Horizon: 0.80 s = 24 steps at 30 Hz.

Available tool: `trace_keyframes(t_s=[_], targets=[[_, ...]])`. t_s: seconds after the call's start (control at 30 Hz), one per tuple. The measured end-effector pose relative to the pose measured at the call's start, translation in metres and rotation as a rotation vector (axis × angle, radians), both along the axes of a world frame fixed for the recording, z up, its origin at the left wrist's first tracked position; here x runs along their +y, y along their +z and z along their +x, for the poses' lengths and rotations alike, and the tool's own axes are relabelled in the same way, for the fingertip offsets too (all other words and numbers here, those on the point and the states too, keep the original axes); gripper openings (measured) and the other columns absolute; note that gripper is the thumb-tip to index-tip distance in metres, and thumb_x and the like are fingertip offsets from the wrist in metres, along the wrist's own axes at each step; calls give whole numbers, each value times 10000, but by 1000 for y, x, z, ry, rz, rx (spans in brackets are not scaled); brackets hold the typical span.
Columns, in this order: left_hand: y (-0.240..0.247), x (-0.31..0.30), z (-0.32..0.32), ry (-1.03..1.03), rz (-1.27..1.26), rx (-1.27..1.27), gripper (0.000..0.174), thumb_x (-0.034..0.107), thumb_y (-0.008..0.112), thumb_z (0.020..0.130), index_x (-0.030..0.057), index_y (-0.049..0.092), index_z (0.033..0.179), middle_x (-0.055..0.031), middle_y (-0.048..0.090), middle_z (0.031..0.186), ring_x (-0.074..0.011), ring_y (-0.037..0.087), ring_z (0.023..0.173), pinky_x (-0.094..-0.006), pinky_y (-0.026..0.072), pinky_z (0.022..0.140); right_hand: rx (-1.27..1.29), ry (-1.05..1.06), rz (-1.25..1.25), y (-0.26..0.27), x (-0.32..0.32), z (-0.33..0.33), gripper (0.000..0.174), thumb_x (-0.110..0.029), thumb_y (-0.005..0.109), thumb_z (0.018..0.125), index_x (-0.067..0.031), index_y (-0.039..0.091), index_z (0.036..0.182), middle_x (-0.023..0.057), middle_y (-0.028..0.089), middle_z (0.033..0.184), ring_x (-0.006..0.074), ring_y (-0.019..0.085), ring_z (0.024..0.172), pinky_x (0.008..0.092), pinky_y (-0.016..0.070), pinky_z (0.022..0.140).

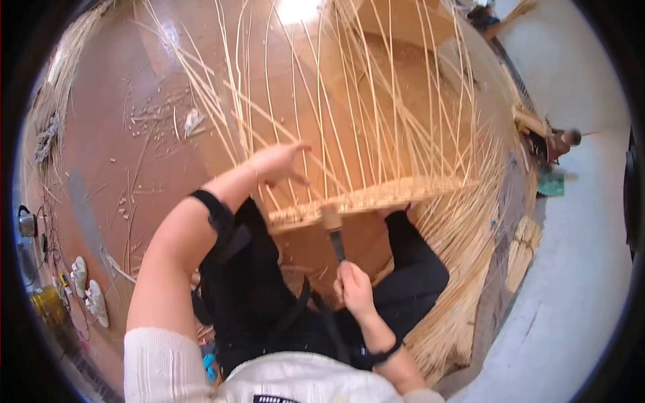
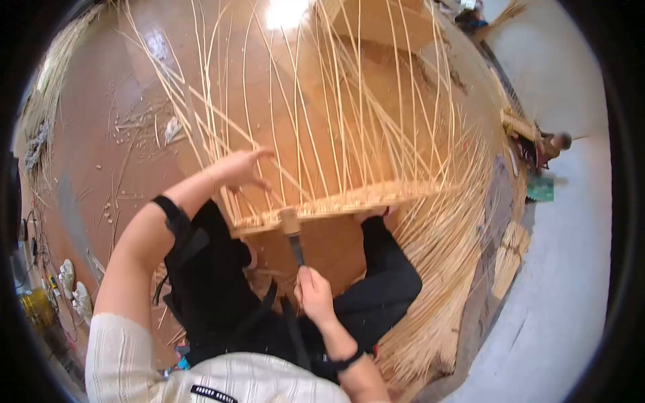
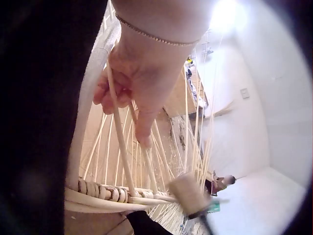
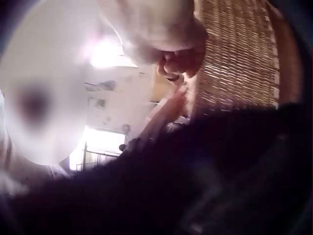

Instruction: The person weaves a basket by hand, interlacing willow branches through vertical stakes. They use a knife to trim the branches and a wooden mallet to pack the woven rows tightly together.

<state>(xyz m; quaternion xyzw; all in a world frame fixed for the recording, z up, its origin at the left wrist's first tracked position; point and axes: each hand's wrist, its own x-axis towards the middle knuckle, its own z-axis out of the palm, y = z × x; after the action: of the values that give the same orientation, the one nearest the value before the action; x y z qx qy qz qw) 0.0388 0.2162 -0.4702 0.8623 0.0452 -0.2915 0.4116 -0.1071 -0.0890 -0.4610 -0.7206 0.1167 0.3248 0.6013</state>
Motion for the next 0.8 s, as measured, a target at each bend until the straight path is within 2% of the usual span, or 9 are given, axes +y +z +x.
trace_keyframes(t_s=[0.23, 0.3, 0.37, 0.47, 0.53, 0.63, 0.67, 0.73, 0.8], targets=[[-3, 1, 0, 39, -25, 10, 871, 396, 838, 747, 204, 386, 1467, -196, 650, 1104, -232, 672, 613, -338, 565, 502, -1354, -138, 93, 97, -8, 2, 342, -129, 432, 1005, -75, 531, 683, 14, 528, 580, 180, 422, 411, 303, 418, 547], [-4, -2, -4, 21, -25, -4, 870, 396, 837, 748, 207, 386, 1468, -204, 650, 1100, -233, 678, 630, -343, 563, 500, -786, 247, -259, 21, -7, -6, 296, -137, 440, 1023, -93, 486, 734, 6, 524, 589, 144, 420, 433, 287, 387, 505], [-17, 3, 4, 9, -12, -31, 882, 383, 842, 747, 212, 379, 1479, -220, 652, 1116, -243, 680, 623, -361, 566, 505, -54, 101, -93, -11, -13, -17, 282, -160, 434, 1047, -88, 496, 781, 23, 532, 596, 112, 445, 465, 258, 367, 469], [-38, -3, -11, -20, -56, -104, 913, 351, 852, 743, 205, 359, 1498, -254, 649, 1124, -242, 659, 546, -360, 553, 468, -258, -8, 73, 79, 3, -4, 345, -227, 446, 1065, -22, 512, 796, 35, 565, 622, 90, 491, 510, 241, 394, 496], [-14, 1, 4, 42, -76, -44, 932, 341, 854, 742, 182, 345, 1507, -256, 651, 1050, -231, 648, 518, -339, 539, 429, -920, 92, -8, 121, -7, 0, 316, -173, 434, 1059, -20, 515, 794, 62, 600, 654, 146, 545, 544, 290, 479, 605], [-7, 2, 5, 47, -87, -1, 953, 335, 855, 744, 177, 323, 1518, -244, 648, 1019, -233, 648, 518, -341, 543, 430, -1359, -234, 220, 98, -20, 10, 355, -132, 449, 1031, -39, 517, 696, 84, 630, 757, 240, 610, 712, 369, 510, 729], [-7, 3, 4, 42, -85, 2, 953, 335, 855, 744, 177, 323, 1518, -244, 648, 1019, -233, 648, 518, -341, 543, 430, -1284, 20, -429, 66, -24, 18, 324, -196, 457, 1032, -114, 514, 723, 37, 584, 663, 184, 523, 610, 326, 427, 610], [-4, 3, 8, 13, -87, 57, 966, 313, 851, 747, 184, 299, 1529, -246, 641, 1049, -232, 642, 505, -344, 543, 427, -93, -57, -164, -7, -28, 22, 389, -221, 437, 1059, -95, 474, 693, 24, 527, 648, 101, 414, 519, 269, 328, 486], [-6, 10, 21, 33, -63, 2, 975, 305, 852, 746, 187, 289, 1534, -243, 645, 1033, -232, 640, 500, -344, 542, 425, -260, -84, 26, 8, -28, 26, 434, -330, 406, 1079, -82, 451, 726, -4, 465, 578, 69, 375, 488, 243, 309, 471]])
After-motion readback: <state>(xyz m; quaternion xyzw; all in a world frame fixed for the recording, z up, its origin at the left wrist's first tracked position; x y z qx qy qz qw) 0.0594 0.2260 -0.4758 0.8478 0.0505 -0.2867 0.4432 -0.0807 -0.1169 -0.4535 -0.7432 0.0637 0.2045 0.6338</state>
